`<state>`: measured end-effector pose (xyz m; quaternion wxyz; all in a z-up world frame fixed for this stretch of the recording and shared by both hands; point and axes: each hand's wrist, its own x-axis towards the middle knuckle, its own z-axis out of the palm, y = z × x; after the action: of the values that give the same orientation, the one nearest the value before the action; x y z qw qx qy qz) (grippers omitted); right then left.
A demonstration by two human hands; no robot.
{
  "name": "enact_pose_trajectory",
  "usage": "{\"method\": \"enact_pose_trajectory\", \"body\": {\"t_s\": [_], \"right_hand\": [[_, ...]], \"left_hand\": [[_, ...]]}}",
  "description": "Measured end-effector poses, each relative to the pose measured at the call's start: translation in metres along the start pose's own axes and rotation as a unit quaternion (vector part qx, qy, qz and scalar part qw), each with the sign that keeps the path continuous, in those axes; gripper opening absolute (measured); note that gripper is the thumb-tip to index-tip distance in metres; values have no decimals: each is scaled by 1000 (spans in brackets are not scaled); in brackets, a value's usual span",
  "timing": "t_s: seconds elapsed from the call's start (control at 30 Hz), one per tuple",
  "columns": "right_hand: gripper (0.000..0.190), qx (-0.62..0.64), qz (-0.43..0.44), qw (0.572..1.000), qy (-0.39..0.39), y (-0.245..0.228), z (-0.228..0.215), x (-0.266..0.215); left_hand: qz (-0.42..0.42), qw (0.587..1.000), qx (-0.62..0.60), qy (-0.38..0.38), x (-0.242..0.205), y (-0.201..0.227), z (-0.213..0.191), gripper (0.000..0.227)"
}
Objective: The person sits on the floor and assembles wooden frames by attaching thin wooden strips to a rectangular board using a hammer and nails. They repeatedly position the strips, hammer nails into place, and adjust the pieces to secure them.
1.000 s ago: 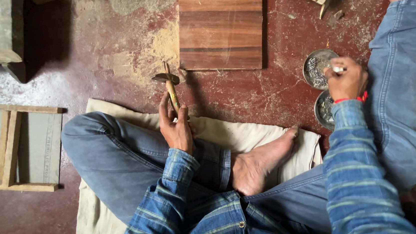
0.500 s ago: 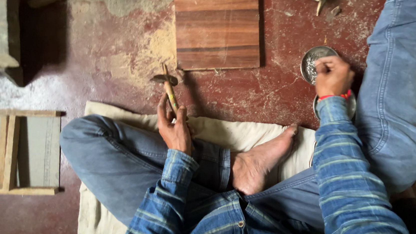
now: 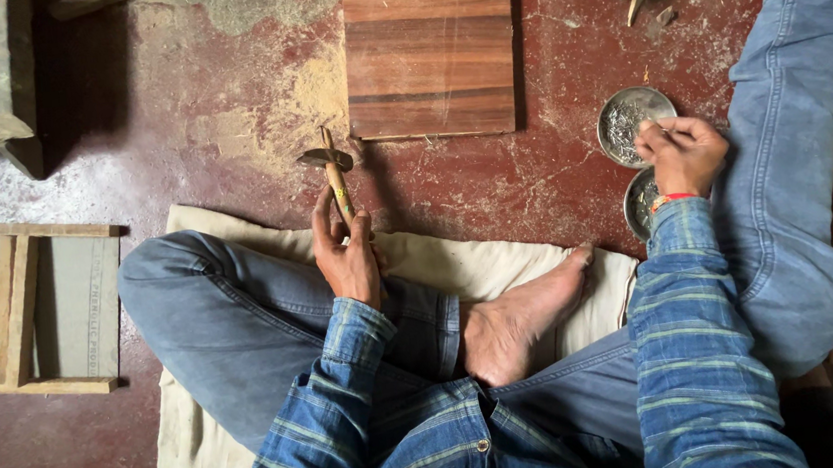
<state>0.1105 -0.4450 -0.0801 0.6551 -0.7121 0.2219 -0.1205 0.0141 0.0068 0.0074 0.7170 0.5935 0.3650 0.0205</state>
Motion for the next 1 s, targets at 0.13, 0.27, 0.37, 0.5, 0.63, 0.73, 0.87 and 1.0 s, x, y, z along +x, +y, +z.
{"method": "enact_pose_trajectory", "body": {"t_s": [0.13,0.27,0.37,0.5,0.63,0.73,0.87,1.0], "right_hand": [[20,58,71,996,-14,-22,10,-12],[25,117,103,986,-53,-48,34,-38],[29,152,110,976,-106,-64,60,-59],[29,128,100,975,-151,-69,97,-83],[25,101,107,973,-179,-69,123,-95],[22,81,137,966,-201,-69,139,-101],[20,59,108,967,-224,-72,163,-106],[21,-66,46,973,-216,-71,188,-105]], "left_hand": [[29,1000,5,2,1,-3,-1,57],[41,999,14,6,4,-9,-3,58],[99,995,19,-4,7,-13,-4,58],[44,999,22,10,6,-9,-4,59],[39,999,11,17,3,-1,-2,58],[25,999,11,22,1,1,-1,59],[33,999,18,21,3,-1,-2,59],[33,999,28,19,4,-3,-2,60]]}}
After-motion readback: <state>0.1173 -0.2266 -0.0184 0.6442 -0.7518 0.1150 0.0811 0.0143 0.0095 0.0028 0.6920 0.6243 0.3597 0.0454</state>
